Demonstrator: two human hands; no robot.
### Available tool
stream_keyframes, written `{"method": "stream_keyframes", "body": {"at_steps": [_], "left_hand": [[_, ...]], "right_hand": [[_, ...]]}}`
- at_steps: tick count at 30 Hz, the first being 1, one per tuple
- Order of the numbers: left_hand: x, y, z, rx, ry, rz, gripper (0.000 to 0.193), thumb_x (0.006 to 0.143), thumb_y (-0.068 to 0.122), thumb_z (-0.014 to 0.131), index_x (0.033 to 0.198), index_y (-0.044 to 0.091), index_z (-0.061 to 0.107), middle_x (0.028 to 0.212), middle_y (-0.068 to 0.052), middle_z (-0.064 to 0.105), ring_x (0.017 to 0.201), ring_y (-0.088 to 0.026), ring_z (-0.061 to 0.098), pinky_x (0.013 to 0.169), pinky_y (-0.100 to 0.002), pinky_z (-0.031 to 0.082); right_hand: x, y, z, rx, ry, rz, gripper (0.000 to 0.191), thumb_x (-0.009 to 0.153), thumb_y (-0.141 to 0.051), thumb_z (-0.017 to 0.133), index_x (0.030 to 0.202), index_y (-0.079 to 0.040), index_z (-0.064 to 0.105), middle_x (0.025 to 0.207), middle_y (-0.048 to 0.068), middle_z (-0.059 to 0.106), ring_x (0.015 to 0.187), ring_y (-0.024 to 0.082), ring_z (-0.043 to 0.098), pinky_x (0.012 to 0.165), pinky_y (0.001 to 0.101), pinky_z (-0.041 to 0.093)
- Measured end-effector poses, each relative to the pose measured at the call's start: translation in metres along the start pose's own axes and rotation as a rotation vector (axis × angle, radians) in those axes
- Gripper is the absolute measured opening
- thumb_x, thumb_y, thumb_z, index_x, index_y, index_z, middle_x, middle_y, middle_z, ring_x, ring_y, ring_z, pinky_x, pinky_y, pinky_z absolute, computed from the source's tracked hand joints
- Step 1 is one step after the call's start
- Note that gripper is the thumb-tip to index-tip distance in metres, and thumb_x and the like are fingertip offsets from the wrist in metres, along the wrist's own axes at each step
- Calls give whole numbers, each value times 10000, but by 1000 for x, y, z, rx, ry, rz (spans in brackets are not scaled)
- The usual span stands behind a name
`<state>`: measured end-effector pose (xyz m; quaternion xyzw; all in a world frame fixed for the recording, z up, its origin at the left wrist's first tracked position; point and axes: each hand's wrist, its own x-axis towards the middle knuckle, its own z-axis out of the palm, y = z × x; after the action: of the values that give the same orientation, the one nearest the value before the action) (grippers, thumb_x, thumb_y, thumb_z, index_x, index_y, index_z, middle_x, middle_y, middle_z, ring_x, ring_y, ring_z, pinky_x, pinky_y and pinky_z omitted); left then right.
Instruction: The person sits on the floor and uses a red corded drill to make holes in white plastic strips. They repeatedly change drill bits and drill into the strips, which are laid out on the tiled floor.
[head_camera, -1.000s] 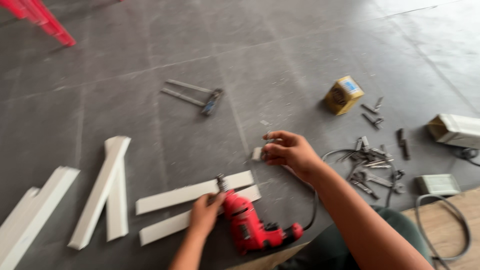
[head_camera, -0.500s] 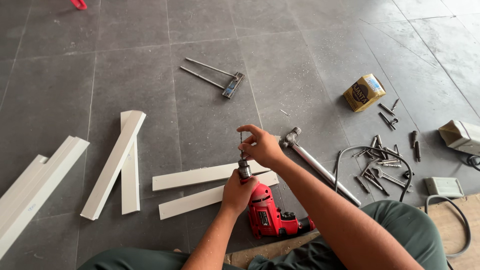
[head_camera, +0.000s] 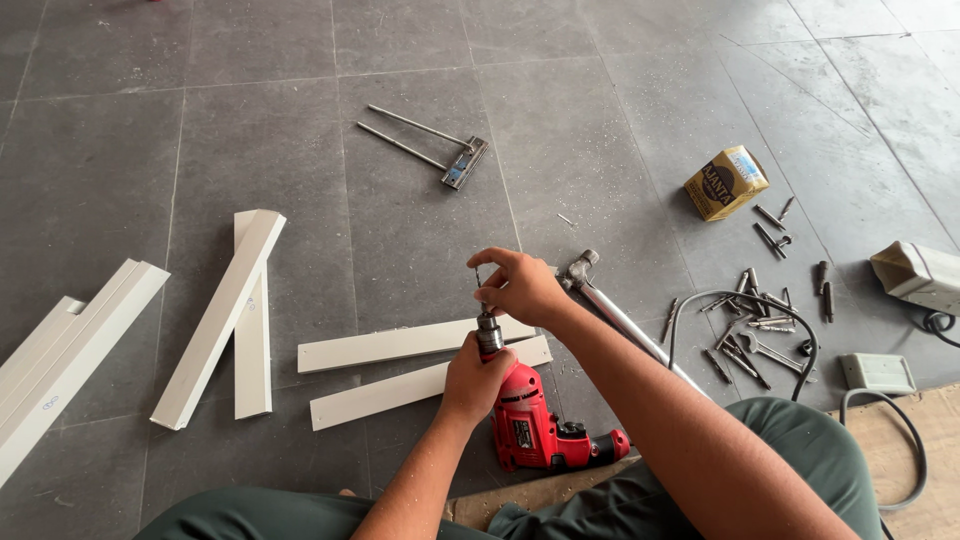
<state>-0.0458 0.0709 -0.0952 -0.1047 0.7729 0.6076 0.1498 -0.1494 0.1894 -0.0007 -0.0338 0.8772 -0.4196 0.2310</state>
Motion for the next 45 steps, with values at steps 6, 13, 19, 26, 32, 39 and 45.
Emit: {"method": "stream_keyframes", "body": {"at_steps": [6,13,19,26,32,39,45], "left_hand": [[-1,-7,8,-124,19,-11,383,826,316,669,1081,41,593,974,-124,710,895,-221,683,838,-362,526],[-4,-5,9,-110,21,-42,329,858,306,656,1026,36,572,923,-115,691,844,-213,668,796,-372,526],[-6,-4,10,-128,33,-29,322,852,288,655,1027,34,563,922,-110,680,844,-205,655,795,-362,523],[-9,-1,9,-174,18,-50,313,847,262,648,1039,32,556,930,-93,656,863,-186,632,802,-354,519],[-11,-2,14,-272,53,-35,282,828,234,644,998,22,569,872,-85,667,812,-177,638,773,-350,531],[-11,14,8,-206,99,-66,237,845,265,664,941,57,605,782,-51,684,710,-171,654,711,-330,548],[-18,39,-22,-501,198,-34,189,832,244,678,874,62,651,781,-52,695,690,-153,645,667,-326,537]], "right_hand": [[-4,-3,1,-74,-7,-15,520,830,-115,771,1324,-181,622,915,44,804,769,126,774,725,290,638],[-6,-4,2,-181,-18,-23,441,827,-148,782,1257,-173,684,932,29,814,761,117,774,728,277,616],[-6,-3,4,-59,-26,72,304,876,-167,724,1178,-137,728,941,45,809,815,110,777,754,265,650],[-8,-6,3,69,-20,137,309,864,-133,701,1167,-78,727,958,71,805,828,128,779,766,269,664],[-8,9,4,99,50,147,359,888,-224,728,1215,-78,705,1021,70,786,832,149,783,762,298,653],[-106,66,5,-221,184,-165,475,746,-211,754,1196,-70,697,1103,126,762,928,253,776,814,382,611],[-195,62,28,-669,-62,-257,928,599,-191,815,1445,-32,470,1253,145,596,1145,322,571,1013,437,416]]}}
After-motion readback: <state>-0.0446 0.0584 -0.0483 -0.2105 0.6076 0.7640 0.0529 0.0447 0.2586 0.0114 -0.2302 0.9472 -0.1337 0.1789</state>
